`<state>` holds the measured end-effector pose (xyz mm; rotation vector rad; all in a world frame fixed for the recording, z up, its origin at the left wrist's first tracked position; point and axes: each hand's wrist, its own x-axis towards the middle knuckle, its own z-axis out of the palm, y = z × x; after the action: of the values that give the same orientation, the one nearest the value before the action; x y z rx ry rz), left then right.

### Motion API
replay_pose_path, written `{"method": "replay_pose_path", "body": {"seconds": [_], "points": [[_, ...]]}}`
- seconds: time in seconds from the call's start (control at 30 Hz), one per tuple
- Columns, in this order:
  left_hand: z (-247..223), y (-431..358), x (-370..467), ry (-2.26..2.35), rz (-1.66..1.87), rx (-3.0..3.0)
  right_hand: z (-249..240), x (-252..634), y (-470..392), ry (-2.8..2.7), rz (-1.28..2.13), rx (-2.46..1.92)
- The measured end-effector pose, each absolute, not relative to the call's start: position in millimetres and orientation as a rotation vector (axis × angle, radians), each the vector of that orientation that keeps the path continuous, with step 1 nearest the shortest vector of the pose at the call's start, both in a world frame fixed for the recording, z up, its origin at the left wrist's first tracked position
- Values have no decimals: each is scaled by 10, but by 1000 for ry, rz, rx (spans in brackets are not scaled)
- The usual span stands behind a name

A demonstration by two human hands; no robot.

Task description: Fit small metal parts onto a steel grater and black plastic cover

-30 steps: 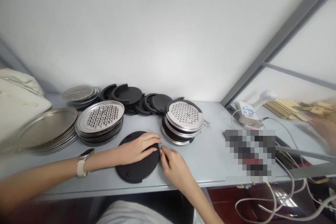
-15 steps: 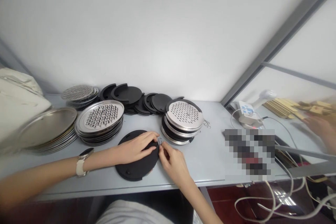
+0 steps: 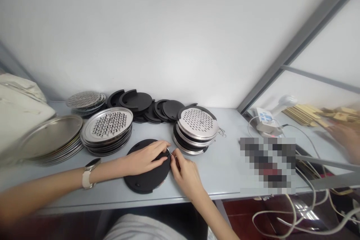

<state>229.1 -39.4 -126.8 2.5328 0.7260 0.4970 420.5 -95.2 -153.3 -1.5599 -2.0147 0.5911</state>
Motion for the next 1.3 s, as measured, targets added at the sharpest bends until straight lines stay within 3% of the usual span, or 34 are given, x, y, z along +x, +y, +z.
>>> {"method": "replay_pose_path", "body": {"seconds": [0.57, 1.3], "points": [[-1277, -370, 2302, 573, 598, 2584, -1573, 4267, -930, -1962, 715, -1414], [-1292, -362, 2294, 588, 605, 2541, -1559, 4243, -945, -2044, 608, -1463]]}}
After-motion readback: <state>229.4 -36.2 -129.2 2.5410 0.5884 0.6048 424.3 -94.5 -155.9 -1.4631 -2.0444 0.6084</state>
